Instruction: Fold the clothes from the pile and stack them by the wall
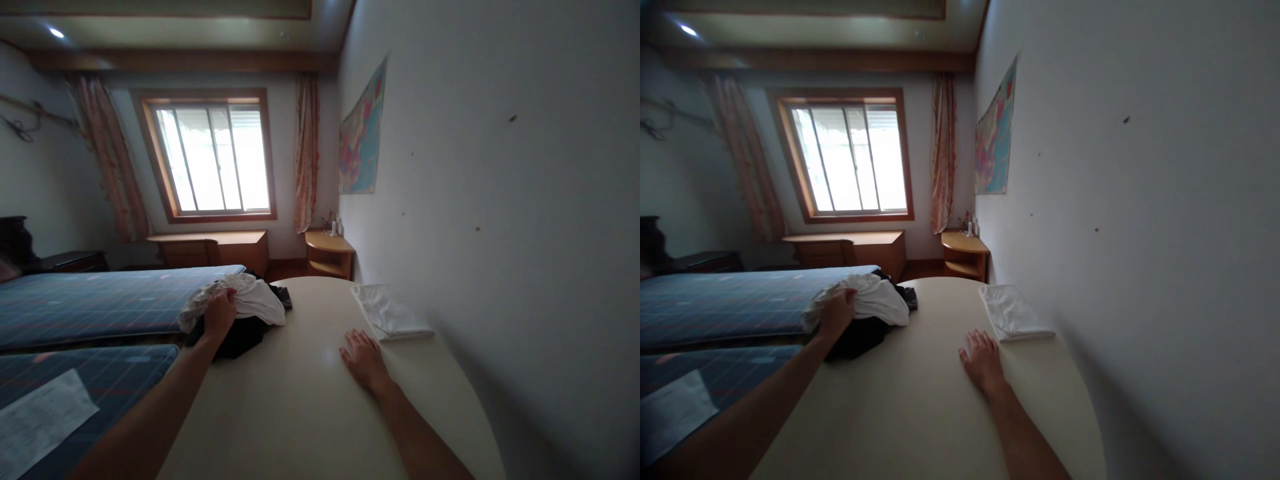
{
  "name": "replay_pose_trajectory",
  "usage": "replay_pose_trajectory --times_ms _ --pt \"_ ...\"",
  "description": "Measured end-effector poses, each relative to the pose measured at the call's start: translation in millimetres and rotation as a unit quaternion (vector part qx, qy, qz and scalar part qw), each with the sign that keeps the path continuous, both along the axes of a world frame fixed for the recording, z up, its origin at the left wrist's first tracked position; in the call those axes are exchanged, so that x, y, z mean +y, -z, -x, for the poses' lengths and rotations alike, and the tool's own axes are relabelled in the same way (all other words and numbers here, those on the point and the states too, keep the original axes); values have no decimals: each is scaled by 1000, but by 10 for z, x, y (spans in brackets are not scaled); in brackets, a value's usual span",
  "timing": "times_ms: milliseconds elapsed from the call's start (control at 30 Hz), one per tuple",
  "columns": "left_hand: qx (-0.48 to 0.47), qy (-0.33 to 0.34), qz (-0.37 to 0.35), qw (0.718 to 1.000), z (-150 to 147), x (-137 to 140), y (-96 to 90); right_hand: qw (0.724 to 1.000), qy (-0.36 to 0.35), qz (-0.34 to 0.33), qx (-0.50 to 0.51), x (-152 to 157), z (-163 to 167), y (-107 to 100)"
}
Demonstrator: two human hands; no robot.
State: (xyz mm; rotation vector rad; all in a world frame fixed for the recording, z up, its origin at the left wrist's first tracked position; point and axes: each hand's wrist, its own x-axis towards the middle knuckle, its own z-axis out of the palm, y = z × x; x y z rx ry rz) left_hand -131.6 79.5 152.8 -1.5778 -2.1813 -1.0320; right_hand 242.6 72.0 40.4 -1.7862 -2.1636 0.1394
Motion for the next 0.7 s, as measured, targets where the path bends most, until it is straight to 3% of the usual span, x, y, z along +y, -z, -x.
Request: replay_pose_trajectory --times_ms 200,300,367,433,500,567,700 --pt "36 118 -100 987 -533 -142 -123 1000 4 13 7 33 3 28" --pt "54 294 -173 938 -1042 -349 -50 998 -9 2 68 29 -12 -40" --pt "64 392 -148 906 -1398 -522 83 985 -36 -22 169 20 -43 -108" --pt "72 455 -90 883 -1692 -686 286 953 -71 -41 291 3 -95 -166" --pt "68 469 -45 879 -1861 -805 525 916 -106 -39 385 -30 -158 -205" --pt "66 458 -8 887 -1877 -860 739 896 -155 -18 416 -84 -212 -232" --pt "50 393 37 917 -1584 -824 949 915 -268 25 302 -230 -223 -317"
